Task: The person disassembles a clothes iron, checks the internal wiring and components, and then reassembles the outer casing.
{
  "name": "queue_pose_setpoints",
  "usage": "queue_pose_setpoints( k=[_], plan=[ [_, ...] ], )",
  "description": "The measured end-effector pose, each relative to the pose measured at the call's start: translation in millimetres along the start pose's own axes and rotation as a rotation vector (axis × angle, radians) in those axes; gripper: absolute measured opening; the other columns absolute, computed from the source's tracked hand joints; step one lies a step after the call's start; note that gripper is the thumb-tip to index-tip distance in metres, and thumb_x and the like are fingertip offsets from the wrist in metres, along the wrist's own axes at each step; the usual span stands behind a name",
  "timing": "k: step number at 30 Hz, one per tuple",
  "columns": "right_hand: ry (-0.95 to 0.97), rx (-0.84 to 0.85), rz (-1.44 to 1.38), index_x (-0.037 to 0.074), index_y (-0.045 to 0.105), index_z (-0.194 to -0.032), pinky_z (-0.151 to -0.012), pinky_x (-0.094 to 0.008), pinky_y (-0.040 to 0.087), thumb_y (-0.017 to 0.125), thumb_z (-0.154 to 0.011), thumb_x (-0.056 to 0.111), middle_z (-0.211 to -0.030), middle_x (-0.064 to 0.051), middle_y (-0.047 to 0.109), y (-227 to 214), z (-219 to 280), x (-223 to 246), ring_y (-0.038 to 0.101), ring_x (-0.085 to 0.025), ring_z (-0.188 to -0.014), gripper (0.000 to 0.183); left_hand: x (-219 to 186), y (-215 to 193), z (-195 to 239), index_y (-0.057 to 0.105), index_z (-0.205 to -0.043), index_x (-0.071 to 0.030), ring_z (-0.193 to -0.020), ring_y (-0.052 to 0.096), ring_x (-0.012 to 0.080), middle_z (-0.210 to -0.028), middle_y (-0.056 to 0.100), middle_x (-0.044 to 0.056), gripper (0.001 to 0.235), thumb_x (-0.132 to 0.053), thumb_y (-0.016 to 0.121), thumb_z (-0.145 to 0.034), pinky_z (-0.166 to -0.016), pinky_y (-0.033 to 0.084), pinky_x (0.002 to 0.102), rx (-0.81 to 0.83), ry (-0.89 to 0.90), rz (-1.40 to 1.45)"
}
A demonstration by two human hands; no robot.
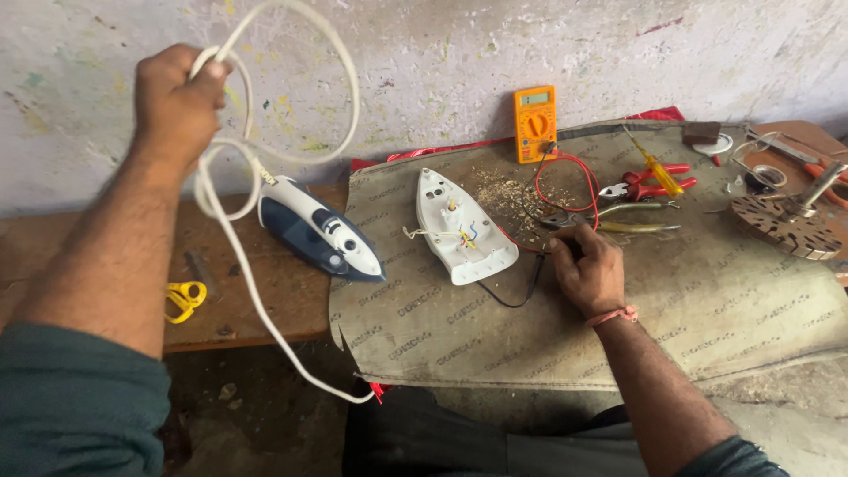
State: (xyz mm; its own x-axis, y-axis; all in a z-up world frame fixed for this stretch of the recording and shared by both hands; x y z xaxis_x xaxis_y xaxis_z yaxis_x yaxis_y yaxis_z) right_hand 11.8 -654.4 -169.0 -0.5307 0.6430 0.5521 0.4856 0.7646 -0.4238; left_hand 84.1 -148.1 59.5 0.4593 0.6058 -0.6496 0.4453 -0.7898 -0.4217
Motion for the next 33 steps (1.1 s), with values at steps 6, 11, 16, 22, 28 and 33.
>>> queue_pose_setpoints(
  k=[6, 11, 16, 22, 28, 33],
  plan=[
    [0.054, 0.017, 0.005, 0.004, 0.069, -0.096, -0.07, -0.041, 0.054, 0.073, -0.091, 0.014, -0.084, -0.015, 0.07, -1, 0, -2, 0.069, -0.032, -0.076, 0.012, 79, -62, 35, 0.073, -0.111, -0.003, -0.078, 0.066, 0.0149, -0.091, 0.07, 0.007, 0.015, -0.011, 0.074, -0.098, -0.069, 0.053, 0.034, 0.059, -0.169, -0.199],
    [0.016, 0.028, 0.023, 0.004, 0.07, -0.095, -0.071, -0.041, 0.053, 0.074, -0.09, 0.013, -0.084, -0.014, 0.07, 1, 1, 0, 0.068, -0.032, -0.078, 0.011, 191, -148, 102, 0.07, -0.121, 0.002, -0.091, 0.067, 0.0278, -0.108, 0.07, 0.017, 0.026, -0.004, 0.075, -0.096, -0.073, 0.05, 0.046, -0.265, -0.54, -0.101],
    [-0.013, 0.039, 0.022, 0.005, 0.071, -0.096, -0.074, -0.041, 0.053, 0.074, -0.09, 0.014, -0.084, -0.014, 0.072, 1, -1, 5, 0.07, -0.032, -0.08, 0.011, 159, -194, 137, 0.066, -0.13, -0.002, -0.109, 0.063, 0.0319, -0.123, 0.067, 0.019, 0.035, -0.006, 0.072, -0.095, -0.09, 0.049, 0.046, -0.475, -0.442, -0.386],
    [0.077, 0.066, 0.011, 0.004, 0.071, -0.098, -0.071, -0.039, 0.056, 0.074, -0.091, 0.016, -0.086, -0.015, 0.073, 6, 0, 1, 0.073, -0.031, -0.079, 0.014, 60, -109, 119, 0.062, -0.14, -0.008, -0.131, 0.059, 0.0367, -0.142, 0.062, 0.02, 0.047, -0.009, 0.069, -0.093, -0.11, 0.047, 0.045, -0.141, 0.015, -0.713],
    [0.114, 0.059, 0.022, 0.005, 0.072, -0.099, -0.071, -0.038, 0.056, 0.073, -0.092, 0.016, -0.087, -0.015, 0.074, 5, 2, -2, 0.074, -0.03, -0.08, 0.014, 44, 57, 134, 0.052, -0.148, -0.013, -0.135, 0.047, 0.039, -0.148, 0.052, 0.021, 0.07, -0.012, 0.07, -0.08, -0.111, 0.036, 0.053, 0.397, 0.284, -0.875],
    [0.112, 0.068, 0.025, 0.005, 0.072, -0.099, -0.071, -0.038, 0.057, 0.073, -0.091, 0.016, -0.086, -0.015, 0.074, 6, 1, -3, 0.074, -0.03, -0.08, 0.014, 72, 107, 133, 0.053, -0.145, -0.01, -0.139, 0.048, 0.0311, -0.147, 0.053, 0.016, 0.057, -0.001, 0.056, -0.089, -0.122, 0.025, 0.052, 0.539, 0.324, -1.011]
  ],
)
Point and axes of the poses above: each hand's wrist, its own z-axis away from the middle knuckle, its own y-axis out of the palm, x = y × z, the point moved 10 cm from there along -z, towards the middle knuckle
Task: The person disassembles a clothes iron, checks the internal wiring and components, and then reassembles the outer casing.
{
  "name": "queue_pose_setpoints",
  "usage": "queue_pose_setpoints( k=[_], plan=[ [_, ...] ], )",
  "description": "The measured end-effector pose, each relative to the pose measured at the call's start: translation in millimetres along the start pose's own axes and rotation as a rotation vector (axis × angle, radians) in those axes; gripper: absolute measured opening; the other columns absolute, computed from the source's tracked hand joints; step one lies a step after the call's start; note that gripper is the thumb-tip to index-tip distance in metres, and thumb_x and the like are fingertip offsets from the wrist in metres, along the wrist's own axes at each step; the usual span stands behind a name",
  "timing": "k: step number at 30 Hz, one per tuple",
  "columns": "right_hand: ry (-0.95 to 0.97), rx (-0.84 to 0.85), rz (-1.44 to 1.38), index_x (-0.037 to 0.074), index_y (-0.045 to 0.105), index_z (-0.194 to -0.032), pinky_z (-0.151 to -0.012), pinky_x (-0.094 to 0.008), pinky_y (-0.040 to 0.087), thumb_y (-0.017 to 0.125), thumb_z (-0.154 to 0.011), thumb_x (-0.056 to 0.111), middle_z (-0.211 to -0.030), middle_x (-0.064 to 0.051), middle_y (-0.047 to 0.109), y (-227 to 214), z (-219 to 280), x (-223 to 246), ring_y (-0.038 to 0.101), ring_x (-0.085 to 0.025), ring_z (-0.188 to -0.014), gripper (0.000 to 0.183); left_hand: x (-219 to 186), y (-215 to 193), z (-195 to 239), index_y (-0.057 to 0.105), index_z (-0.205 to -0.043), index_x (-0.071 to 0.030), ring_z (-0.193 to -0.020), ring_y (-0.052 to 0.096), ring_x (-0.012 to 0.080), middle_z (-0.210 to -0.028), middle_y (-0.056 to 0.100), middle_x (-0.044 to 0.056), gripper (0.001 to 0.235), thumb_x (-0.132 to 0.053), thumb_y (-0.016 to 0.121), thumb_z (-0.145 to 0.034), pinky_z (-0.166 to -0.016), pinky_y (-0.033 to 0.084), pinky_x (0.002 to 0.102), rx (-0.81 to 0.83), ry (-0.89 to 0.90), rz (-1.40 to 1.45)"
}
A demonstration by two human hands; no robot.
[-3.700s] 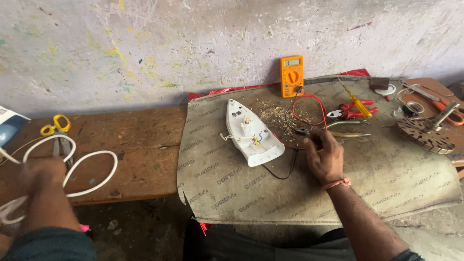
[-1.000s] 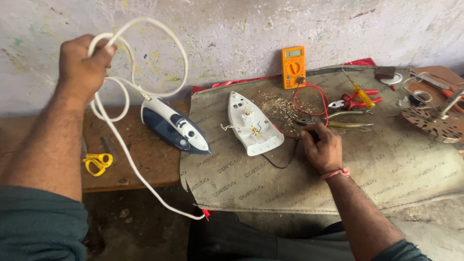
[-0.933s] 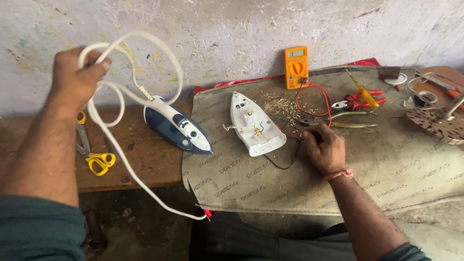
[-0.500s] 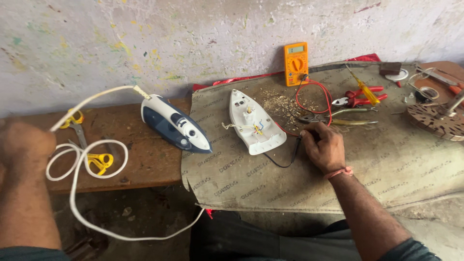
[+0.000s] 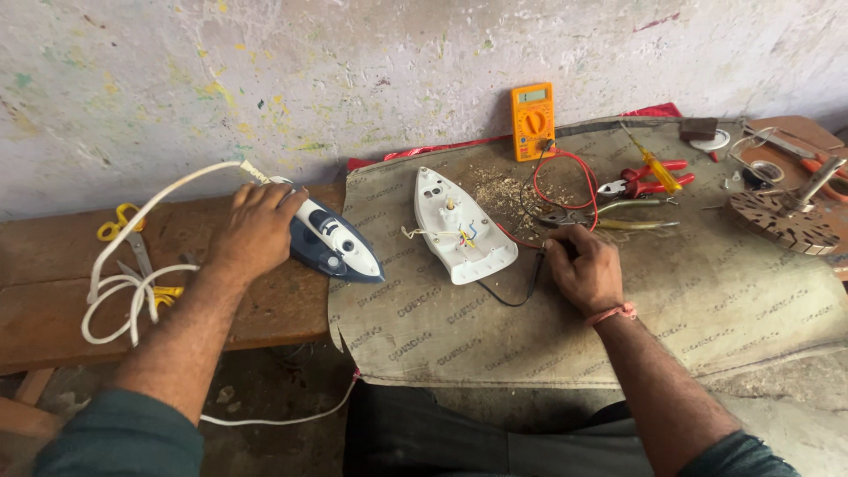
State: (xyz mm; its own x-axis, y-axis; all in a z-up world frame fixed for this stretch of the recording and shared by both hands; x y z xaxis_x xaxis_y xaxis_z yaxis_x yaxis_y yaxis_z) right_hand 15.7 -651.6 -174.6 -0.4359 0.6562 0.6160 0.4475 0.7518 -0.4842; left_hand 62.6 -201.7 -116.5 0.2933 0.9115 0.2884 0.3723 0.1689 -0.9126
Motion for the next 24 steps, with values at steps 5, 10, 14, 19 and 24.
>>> queue_pose_setpoints(
  k=[5, 10, 14, 19, 24],
  plan=[
    [-0.05, -0.018, -0.004, 0.005, 0.072, -0.098, -0.072, -0.039, 0.056, 0.073, -0.091, 0.016, -0.087, -0.015, 0.074, -2, -1, 5, 0.074, -0.031, -0.081, 0.013, 7, 12, -16, 0.057, -0.14, -0.008, -0.137, 0.05, 0.0296, -0.145, 0.056, 0.014, 0.052, -0.001, 0.057, -0.088, -0.12, 0.03, 0.05, 0.018, 0.021, 0.022],
    [-0.007, -0.014, -0.02, 0.005, 0.072, -0.097, -0.071, -0.039, 0.057, 0.072, -0.092, 0.017, -0.087, -0.015, 0.074, -2, -1, 2, 0.074, -0.03, -0.08, 0.013, 5, 17, -29, 0.062, -0.13, -0.008, -0.136, 0.054, 0.028, -0.139, 0.061, 0.012, 0.042, -0.002, 0.061, -0.088, -0.119, 0.037, 0.047, 0.074, 0.009, -0.007],
    [-0.004, -0.002, -0.003, 0.005, 0.073, -0.097, -0.07, -0.04, 0.056, 0.073, -0.09, 0.017, -0.085, -0.015, 0.074, -2, -4, 3, 0.074, -0.031, -0.079, 0.013, 17, -13, -35, 0.063, -0.128, -0.008, -0.128, 0.058, 0.0314, -0.136, 0.063, 0.015, 0.039, -0.01, 0.068, -0.09, -0.11, 0.045, 0.048, 0.099, -0.154, 0.142],
    [-0.044, -0.006, -0.009, 0.005, 0.072, -0.098, -0.072, -0.039, 0.056, 0.074, -0.091, 0.017, -0.087, -0.015, 0.074, -1, -1, 8, 0.074, -0.032, -0.082, 0.014, 43, -105, -45, 0.062, -0.121, -0.002, -0.104, 0.067, 0.0314, -0.114, 0.069, 0.016, 0.04, -0.031, 0.073, -0.097, -0.091, 0.053, 0.048, -0.114, -0.368, 0.421],
    [0.012, -0.005, -0.006, 0.005, 0.072, -0.097, -0.071, -0.04, 0.056, 0.074, -0.091, 0.017, -0.085, -0.016, 0.073, -1, -1, 3, 0.074, -0.03, -0.08, 0.014, 40, -139, -63, 0.064, -0.108, -0.002, -0.086, 0.069, 0.0262, -0.095, 0.069, 0.014, 0.035, -0.036, 0.066, -0.102, -0.08, 0.057, 0.044, -0.192, -0.513, 0.812]
  ],
)
Point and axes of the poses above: each hand's wrist, its own z-axis away from the middle knuckle, its own y-axis out of the palm, x = y × z, the point moved 10 cm from there along -z, towards the middle knuckle
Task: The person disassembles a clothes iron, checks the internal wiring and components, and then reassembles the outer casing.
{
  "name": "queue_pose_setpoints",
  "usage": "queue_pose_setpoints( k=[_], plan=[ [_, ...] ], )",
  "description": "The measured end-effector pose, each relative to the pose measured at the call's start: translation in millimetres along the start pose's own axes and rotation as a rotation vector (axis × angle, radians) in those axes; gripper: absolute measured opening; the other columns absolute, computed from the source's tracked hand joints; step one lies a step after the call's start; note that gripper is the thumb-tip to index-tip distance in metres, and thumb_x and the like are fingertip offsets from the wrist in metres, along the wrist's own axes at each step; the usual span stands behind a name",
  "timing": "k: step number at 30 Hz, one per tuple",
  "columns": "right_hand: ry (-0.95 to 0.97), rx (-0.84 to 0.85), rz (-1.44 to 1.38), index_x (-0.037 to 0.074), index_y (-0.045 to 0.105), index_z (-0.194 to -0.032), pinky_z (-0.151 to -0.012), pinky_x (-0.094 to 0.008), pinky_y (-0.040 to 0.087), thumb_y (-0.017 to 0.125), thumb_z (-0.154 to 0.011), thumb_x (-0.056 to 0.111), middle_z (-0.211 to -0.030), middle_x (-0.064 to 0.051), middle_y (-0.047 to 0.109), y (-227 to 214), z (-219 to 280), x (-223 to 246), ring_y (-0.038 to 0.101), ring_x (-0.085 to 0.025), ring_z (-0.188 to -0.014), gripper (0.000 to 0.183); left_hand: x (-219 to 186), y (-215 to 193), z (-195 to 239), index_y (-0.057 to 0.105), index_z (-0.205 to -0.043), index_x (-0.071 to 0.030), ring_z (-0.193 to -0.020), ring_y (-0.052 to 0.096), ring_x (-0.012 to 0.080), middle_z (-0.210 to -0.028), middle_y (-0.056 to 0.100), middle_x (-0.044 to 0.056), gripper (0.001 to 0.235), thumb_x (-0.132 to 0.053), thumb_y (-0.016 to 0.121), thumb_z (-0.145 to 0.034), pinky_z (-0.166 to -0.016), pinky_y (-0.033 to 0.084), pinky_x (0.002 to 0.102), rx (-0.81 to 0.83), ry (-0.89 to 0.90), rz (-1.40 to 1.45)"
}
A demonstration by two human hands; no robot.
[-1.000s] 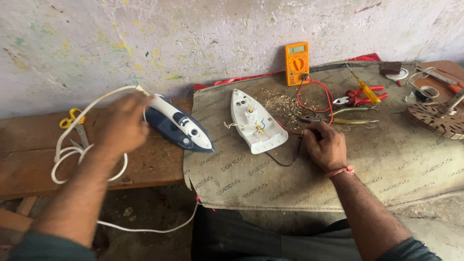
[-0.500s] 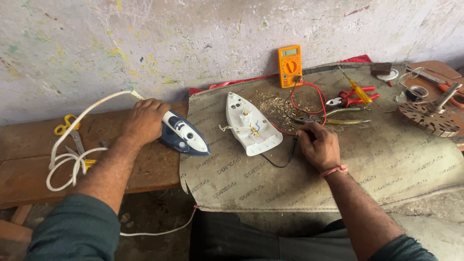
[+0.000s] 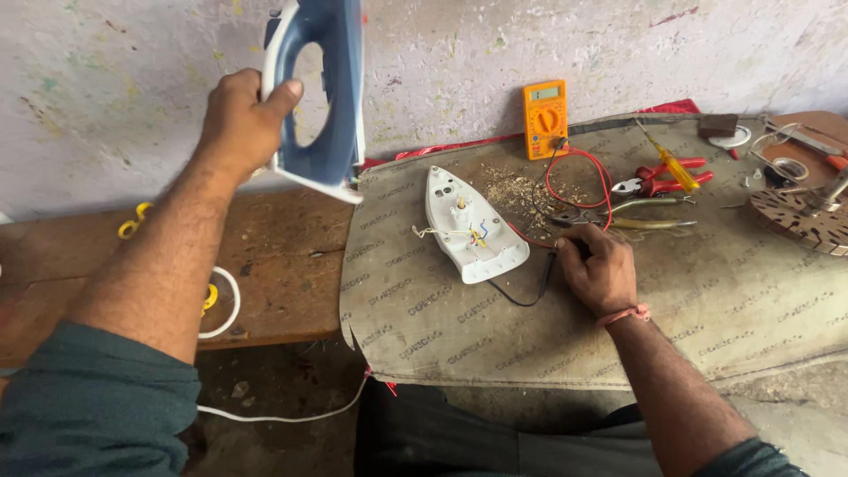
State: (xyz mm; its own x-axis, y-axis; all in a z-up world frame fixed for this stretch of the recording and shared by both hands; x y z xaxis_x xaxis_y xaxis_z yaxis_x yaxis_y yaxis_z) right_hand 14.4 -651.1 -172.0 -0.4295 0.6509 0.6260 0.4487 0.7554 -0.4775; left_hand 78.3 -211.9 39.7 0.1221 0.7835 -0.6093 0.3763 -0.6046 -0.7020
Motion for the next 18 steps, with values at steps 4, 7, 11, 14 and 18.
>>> queue_pose_setpoints(
  k=[4, 7, 11, 14, 18],
  plan=[
    [-0.027, -0.009, 0.018, 0.005, 0.073, -0.097, -0.071, -0.04, 0.056, 0.074, -0.091, 0.017, -0.084, -0.015, 0.073, -1, 1, -1, 0.073, -0.031, -0.079, 0.013, 18, 40, 5, 0.07, -0.099, -0.004, -0.087, 0.072, 0.0224, -0.093, 0.073, 0.011, 0.032, -0.036, 0.063, -0.1, -0.087, 0.057, 0.04, 0.063, -0.226, 0.323],
    [-0.028, -0.008, 0.026, 0.006, 0.073, -0.098, -0.07, -0.04, 0.056, 0.073, -0.091, 0.018, -0.085, -0.015, 0.073, 1, 0, -3, 0.073, -0.031, -0.079, 0.014, 45, 85, 18, 0.069, -0.102, -0.002, -0.091, 0.072, 0.0245, -0.097, 0.072, 0.013, 0.038, -0.039, 0.061, -0.1, -0.092, 0.055, 0.041, 0.16, -0.373, 0.429],
    [-0.062, 0.0, 0.072, 0.006, 0.073, -0.096, -0.072, -0.042, 0.055, 0.074, -0.09, 0.018, -0.085, -0.015, 0.073, 2, 0, 0, 0.072, -0.033, -0.081, 0.013, 80, 132, 23, 0.067, -0.107, 0.004, -0.094, 0.071, 0.027, -0.104, 0.073, 0.017, 0.045, -0.039, 0.056, -0.102, -0.096, 0.052, 0.044, 0.258, -0.412, 0.578],
    [-0.088, 0.0, 0.091, 0.006, 0.073, -0.097, -0.073, -0.043, 0.055, 0.074, -0.09, 0.017, -0.087, -0.016, 0.073, 3, 0, 4, 0.071, -0.035, -0.082, 0.013, 109, 166, 23, 0.07, -0.117, 0.002, -0.107, 0.072, 0.0223, -0.119, 0.072, 0.013, 0.043, -0.034, 0.052, -0.103, -0.101, 0.049, 0.041, 0.225, -0.482, 0.944],
    [-0.099, 0.018, 0.09, 0.006, 0.072, -0.097, -0.073, -0.043, 0.054, 0.073, -0.091, 0.017, -0.088, -0.015, 0.072, 4, -2, 8, 0.071, -0.034, -0.083, 0.012, 133, 213, 20, 0.068, -0.116, 0.002, -0.106, 0.069, 0.0273, -0.118, 0.072, 0.02, 0.038, -0.031, 0.054, -0.103, -0.097, 0.055, 0.042, 0.226, -0.485, 1.21]
  ],
)
Point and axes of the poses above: each hand's wrist, its own z-axis away from the middle knuckle, its own y-axis out of the palm, x = y × z, the point moved 10 cm from there along -z, towards the middle knuckle
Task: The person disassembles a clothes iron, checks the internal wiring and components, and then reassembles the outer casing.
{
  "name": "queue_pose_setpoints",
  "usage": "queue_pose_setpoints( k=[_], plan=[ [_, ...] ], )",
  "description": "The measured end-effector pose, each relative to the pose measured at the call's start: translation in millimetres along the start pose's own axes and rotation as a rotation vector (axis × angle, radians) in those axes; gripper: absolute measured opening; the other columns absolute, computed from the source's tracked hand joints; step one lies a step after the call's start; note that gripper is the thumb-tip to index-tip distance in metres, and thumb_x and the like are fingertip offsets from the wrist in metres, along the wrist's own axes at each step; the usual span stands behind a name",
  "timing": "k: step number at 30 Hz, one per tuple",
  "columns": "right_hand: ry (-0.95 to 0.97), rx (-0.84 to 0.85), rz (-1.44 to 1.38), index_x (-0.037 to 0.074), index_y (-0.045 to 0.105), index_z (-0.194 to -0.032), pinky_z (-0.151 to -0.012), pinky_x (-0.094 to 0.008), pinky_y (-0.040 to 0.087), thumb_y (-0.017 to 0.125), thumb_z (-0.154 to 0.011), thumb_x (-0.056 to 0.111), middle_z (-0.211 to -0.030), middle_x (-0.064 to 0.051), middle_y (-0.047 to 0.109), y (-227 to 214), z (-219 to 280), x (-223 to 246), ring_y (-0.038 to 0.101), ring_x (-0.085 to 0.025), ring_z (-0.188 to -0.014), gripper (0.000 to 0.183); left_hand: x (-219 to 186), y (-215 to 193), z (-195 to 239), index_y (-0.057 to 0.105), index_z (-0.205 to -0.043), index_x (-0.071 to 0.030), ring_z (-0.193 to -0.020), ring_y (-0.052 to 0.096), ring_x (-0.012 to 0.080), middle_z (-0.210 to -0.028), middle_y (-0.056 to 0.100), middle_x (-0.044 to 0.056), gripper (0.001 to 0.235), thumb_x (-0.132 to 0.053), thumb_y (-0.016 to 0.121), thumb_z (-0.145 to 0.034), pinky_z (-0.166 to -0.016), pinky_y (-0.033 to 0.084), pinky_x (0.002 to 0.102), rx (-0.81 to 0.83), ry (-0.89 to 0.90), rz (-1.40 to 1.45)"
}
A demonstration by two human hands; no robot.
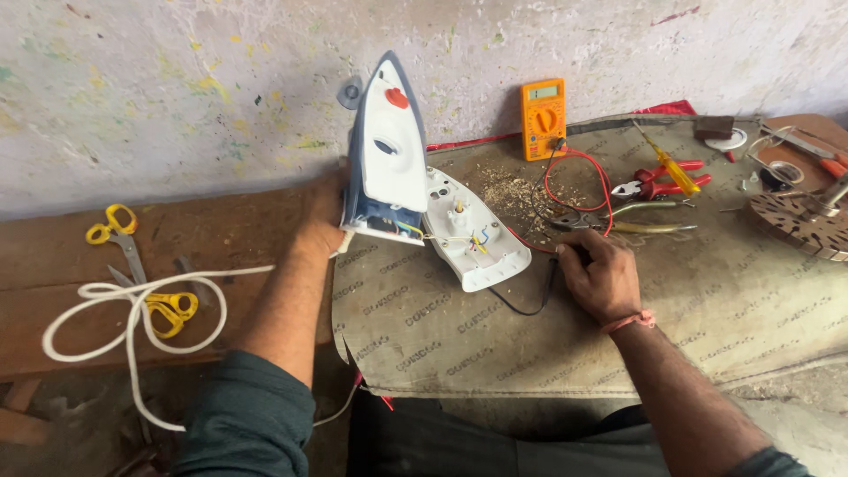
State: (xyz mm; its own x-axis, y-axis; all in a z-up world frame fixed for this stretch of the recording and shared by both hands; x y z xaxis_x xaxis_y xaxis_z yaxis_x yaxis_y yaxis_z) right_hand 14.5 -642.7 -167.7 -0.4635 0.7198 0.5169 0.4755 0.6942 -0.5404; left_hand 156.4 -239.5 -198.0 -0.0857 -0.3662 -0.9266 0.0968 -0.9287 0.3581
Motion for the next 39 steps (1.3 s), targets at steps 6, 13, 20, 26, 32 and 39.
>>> queue_pose_setpoints(
  k=[6, 13, 20, 26, 32, 39],
  plan=[
    [0.01, 0.012, 0.023, 0.006, 0.071, -0.098, -0.071, -0.042, 0.055, 0.074, -0.092, 0.015, -0.089, -0.016, 0.072, 3, 0, 2, 0.072, -0.035, -0.082, 0.012, 33, -5, -40, 0.066, -0.12, 0.001, -0.103, 0.068, 0.0272, -0.117, 0.07, 0.019, 0.036, -0.03, 0.058, -0.103, -0.092, 0.056, 0.044, 0.199, 0.043, 0.117],
    [0.01, 0.074, 0.076, 0.006, 0.072, -0.097, -0.071, -0.041, 0.055, 0.074, -0.093, 0.015, -0.087, -0.016, 0.072, 6, 1, 5, 0.073, -0.033, -0.081, 0.01, 56, 13, -31, 0.065, -0.125, 0.005, -0.103, 0.069, 0.0248, -0.118, 0.071, 0.018, 0.041, -0.028, 0.062, -0.101, -0.092, 0.058, 0.041, 0.378, 0.054, 0.219],
    [0.042, -0.008, 0.077, 0.005, 0.072, -0.107, -0.073, -0.033, 0.054, 0.072, -0.099, 0.013, -0.089, -0.015, 0.072, -3, 11, -3, 0.071, -0.023, -0.077, 0.012, 48, 33, -16, 0.065, -0.129, 0.006, -0.104, 0.072, 0.0227, -0.12, 0.072, 0.016, 0.043, -0.024, 0.065, -0.098, -0.092, 0.06, 0.039, 0.615, 0.094, 0.142],
    [-0.08, -0.1, -0.036, 0.003, 0.069, -0.108, -0.075, -0.028, 0.054, 0.071, -0.103, 0.009, -0.089, -0.01, 0.071, -14, 22, 49, 0.069, -0.016, -0.078, 0.008, 58, 34, -26, 0.07, -0.12, 0.008, -0.097, 0.072, 0.0244, -0.112, 0.074, 0.017, 0.038, -0.022, 0.067, -0.097, -0.087, 0.06, 0.04, 0.552, 0.012, 0.291],
    [-0.094, 0.19, -0.254, 0.001, 0.069, -0.109, -0.06, -0.03, 0.057, 0.074, -0.087, 0.006, -0.089, -0.012, 0.071, 49, 22, 162, 0.072, -0.018, -0.07, 0.023, 32, 30, -11, 0.069, -0.124, 0.002, -0.105, 0.071, 0.0186, -0.118, 0.075, 0.011, 0.033, -0.02, 0.067, -0.099, -0.092, 0.06, 0.035, 0.555, 0.499, -0.375],
    [-0.2, 0.262, -0.051, 0.007, 0.068, -0.098, -0.061, -0.047, 0.053, 0.071, -0.089, 0.011, -0.088, -0.015, 0.069, 92, 4, 190, 0.067, -0.039, -0.073, 0.01, 17, 35, 3, 0.071, -0.12, -0.003, -0.103, 0.074, 0.0217, -0.114, 0.077, 0.01, 0.029, -0.021, 0.066, -0.097, -0.09, 0.059, 0.036, 0.5, 0.703, -0.693]
  ],
)
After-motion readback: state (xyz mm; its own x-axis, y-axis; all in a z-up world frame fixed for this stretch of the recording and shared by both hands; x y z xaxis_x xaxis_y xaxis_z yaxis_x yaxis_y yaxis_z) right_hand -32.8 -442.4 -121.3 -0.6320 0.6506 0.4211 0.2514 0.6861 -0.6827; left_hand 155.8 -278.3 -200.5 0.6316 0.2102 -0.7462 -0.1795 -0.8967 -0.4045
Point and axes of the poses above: each hand's wrist, its own z-axis away from the middle knuckle, its own y-axis out of the palm, x = y × z, the point moved 10 cm from there along -z, towards the middle knuckle
